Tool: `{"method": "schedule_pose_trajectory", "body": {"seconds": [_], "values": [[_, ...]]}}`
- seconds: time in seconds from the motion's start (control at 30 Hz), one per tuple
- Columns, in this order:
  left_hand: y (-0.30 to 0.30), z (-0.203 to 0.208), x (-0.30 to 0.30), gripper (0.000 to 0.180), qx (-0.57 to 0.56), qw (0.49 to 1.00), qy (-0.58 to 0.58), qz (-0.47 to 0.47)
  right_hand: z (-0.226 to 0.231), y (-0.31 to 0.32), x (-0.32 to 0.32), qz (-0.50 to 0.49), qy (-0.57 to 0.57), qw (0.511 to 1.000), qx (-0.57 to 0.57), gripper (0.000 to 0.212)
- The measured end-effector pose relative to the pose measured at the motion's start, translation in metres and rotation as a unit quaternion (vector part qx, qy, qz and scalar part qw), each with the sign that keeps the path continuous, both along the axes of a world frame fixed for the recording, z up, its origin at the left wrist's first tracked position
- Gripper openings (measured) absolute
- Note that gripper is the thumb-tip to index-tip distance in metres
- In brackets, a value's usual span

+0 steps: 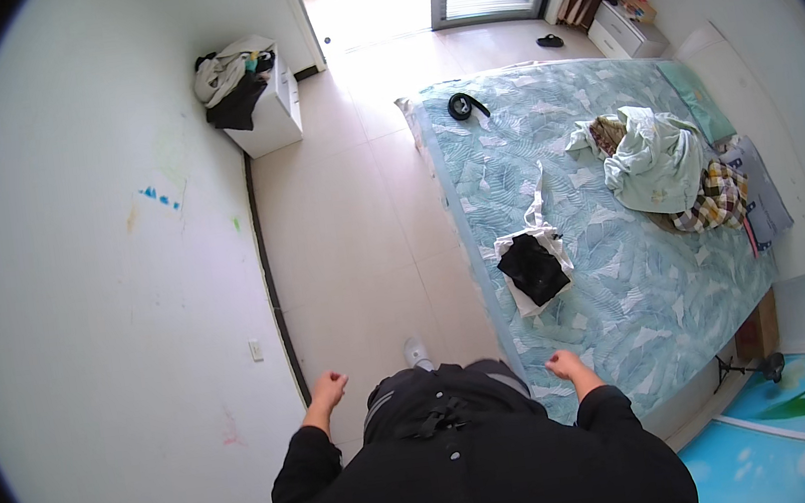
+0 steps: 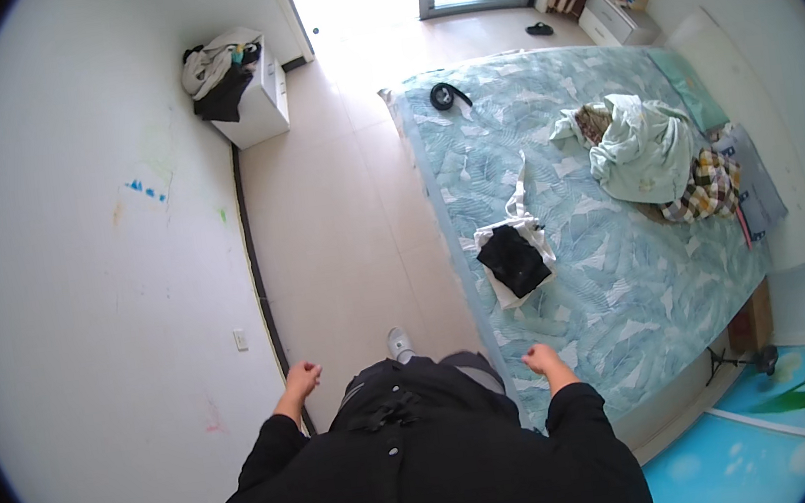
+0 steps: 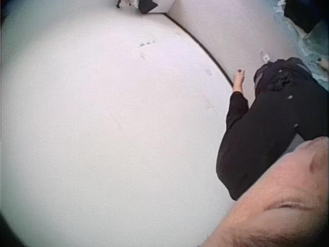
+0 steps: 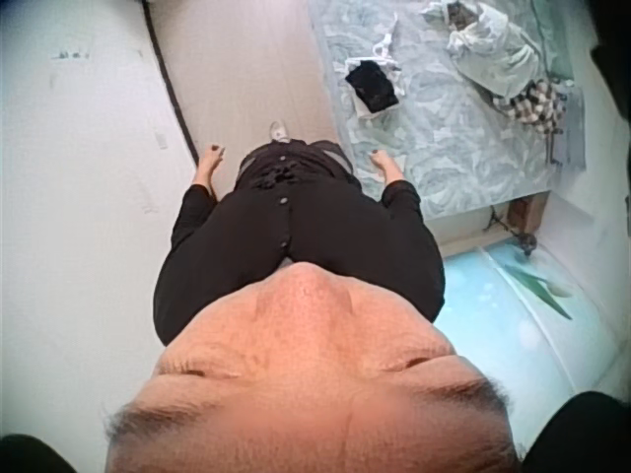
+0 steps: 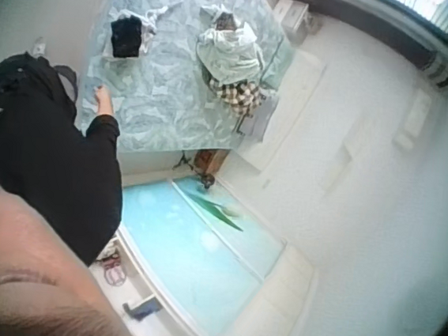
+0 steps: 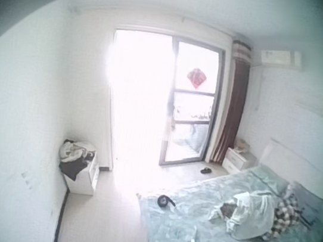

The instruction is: The person folds several pieces of clothing on a bed, including pants, a white shirt, and a black garment. They then place the folded items into a wardrobe. The person also handles a hairbrush and a small black object, placing them on the bed.

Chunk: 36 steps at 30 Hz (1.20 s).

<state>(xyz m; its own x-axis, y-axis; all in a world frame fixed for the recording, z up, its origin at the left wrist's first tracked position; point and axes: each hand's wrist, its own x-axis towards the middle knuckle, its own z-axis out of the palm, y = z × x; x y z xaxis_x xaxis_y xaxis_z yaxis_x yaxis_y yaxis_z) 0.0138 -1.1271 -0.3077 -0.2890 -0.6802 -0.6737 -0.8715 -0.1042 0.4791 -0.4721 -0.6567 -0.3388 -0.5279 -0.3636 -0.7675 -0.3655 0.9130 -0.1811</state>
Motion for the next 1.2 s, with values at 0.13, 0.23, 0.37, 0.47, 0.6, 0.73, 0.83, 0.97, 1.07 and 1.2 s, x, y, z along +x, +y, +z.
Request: {"method": "schedule_pose_trajectory", "body": {"seconds": [0.13,0.23,0.37,0.47,0.6,0.73,0.83,0.97,1.07,1.2], "values": [[-0.107,0.012,-0.087,0.035,-0.035,0.998,0.012,-0.050,0.017,-0.097,-0.020,-0.055,0.020,0.993,-0.107,0.042],[-0.162,0.014,-0.150,0.029,-0.014,0.997,0.068,-0.020,0.031,-0.168,-0.048,-0.055,0.018,0.990,-0.129,0.042],[-0.224,0.000,-0.207,0.029,-0.036,0.992,0.085,-0.080,0.022,-0.257,-0.108,-0.025,0.007,0.996,-0.089,0.040],[-0.264,-0.006,-0.216,0.033,-0.021,0.997,0.061,-0.044,0.007,-0.319,-0.169,0.021,0.001,1.000,-0.012,0.044],[-0.315,0.003,-0.196,0.035,0.088,0.993,-0.079,0.005,-0.005,-0.411,-0.262,0.053,-0.004,0.999,0.001,0.047],[-0.353,0.018,-0.198,0.028,0.062,0.983,-0.049,0.166,0.001,-0.525,-0.353,0.038,0.047,0.995,-0.085,0.042],[-0.394,0.026,-0.231,0.025,0.095,0.960,-0.009,0.263,0.021,-0.617,-0.403,0.031,0.063,0.990,-0.125,0.043],[-0.460,0.024,-0.293,0.028,0.140,0.962,-0.025,0.233,0.037,-0.711,-0.441,0.001,0.056,0.981,-0.186,0.040],[-0.539,0.011,-0.334,0.031,0.127,0.988,-0.050,0.078,0.027,-0.759,-0.451,-0.018,0.054,0.973,-0.225,0.035],[-0.685,-0.005,-0.384,0.030,0.123,0.989,-0.085,0.019,0.016,-0.773,-0.438,-0.064,0.068,0.990,-0.108,0.035]]}}
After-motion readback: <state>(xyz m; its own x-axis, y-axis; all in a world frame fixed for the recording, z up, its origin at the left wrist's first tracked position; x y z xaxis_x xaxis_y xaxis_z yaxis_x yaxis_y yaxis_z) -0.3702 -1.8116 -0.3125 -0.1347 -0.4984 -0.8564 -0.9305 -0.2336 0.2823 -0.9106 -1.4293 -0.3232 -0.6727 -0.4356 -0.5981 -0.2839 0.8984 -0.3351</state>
